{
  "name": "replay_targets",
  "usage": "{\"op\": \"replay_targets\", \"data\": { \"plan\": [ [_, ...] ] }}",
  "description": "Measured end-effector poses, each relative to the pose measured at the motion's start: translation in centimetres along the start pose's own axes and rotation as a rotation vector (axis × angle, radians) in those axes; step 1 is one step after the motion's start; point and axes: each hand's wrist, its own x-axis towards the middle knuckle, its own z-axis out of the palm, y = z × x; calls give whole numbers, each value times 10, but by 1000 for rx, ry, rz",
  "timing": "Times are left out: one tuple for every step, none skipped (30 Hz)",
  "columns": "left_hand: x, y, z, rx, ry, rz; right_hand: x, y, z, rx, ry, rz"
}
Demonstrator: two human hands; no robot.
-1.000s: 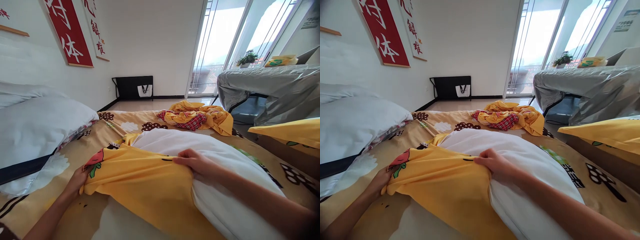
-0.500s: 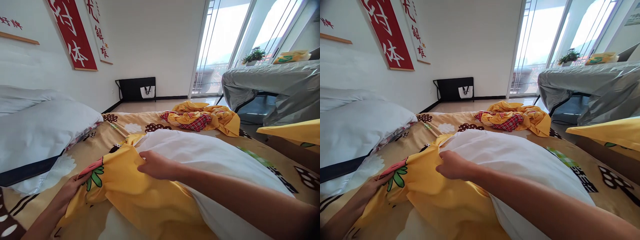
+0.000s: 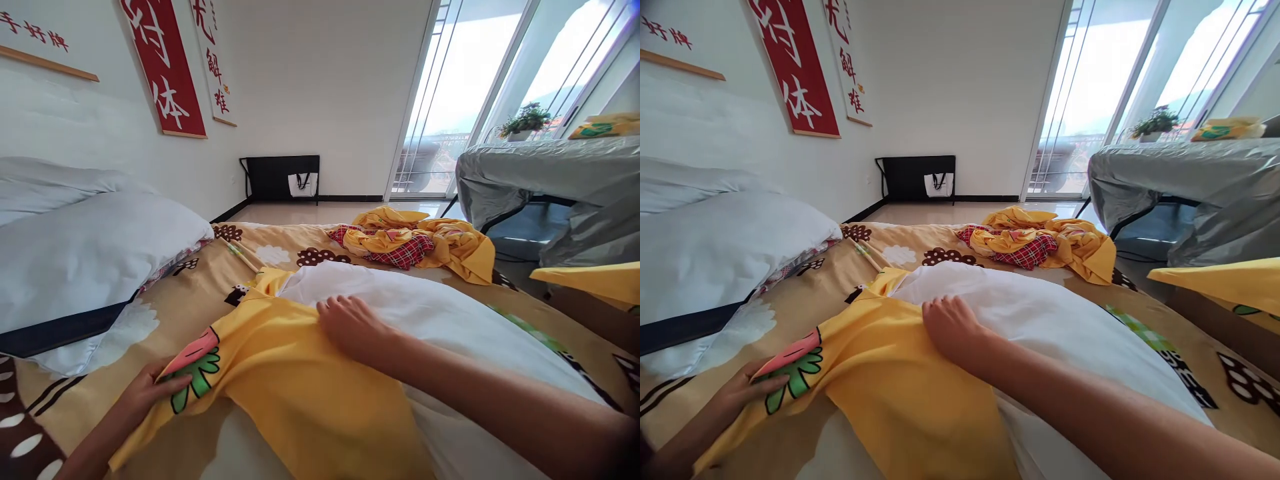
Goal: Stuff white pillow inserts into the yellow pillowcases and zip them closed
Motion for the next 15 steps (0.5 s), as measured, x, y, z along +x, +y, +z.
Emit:
{"op": "replay_targets", "data": {
  "plan": [
    [-6,1,5,49,-11,20,7,-8,-6,-72,58,-91],
    [-12,1,10,88,-13,33,16,-16,-12,-105,114,-185],
    [-18,1,16,119,-7,39,28,-23,-17,-115,156,-283],
    [-24,2,22,145,7,45,41,-28,-21,-109,185,-378],
    [-30,2,28,164,23,57,54,-34,-23,-97,205,-460],
    [-35,4,34,178,35,74,67,-39,-23,-81,211,-527],
    [-41,5,38,192,40,98,79,-45,-22,-62,199,-582],
    [-46,8,41,202,51,124,89,-50,-19,-44,168,-614],
    [-50,10,42,204,67,146,98,-55,-17,-29,114,-632],
    [-53,13,40,197,80,155,106,-60,-14,-16,45,-640],
    [-54,16,36,182,89,145,112,-64,-13,-3,-22,-635],
    [-53,18,30,160,95,124,117,-67,-14,13,-74,-615],
    [-50,19,23,130,100,95,121,-69,-15,36,-97,-583],
    [-45,20,14,96,107,65,125,-69,-18,62,-82,-548],
    [-39,20,5,64,118,41,129,-68,-21,83,-31,-515]
  ]
}}
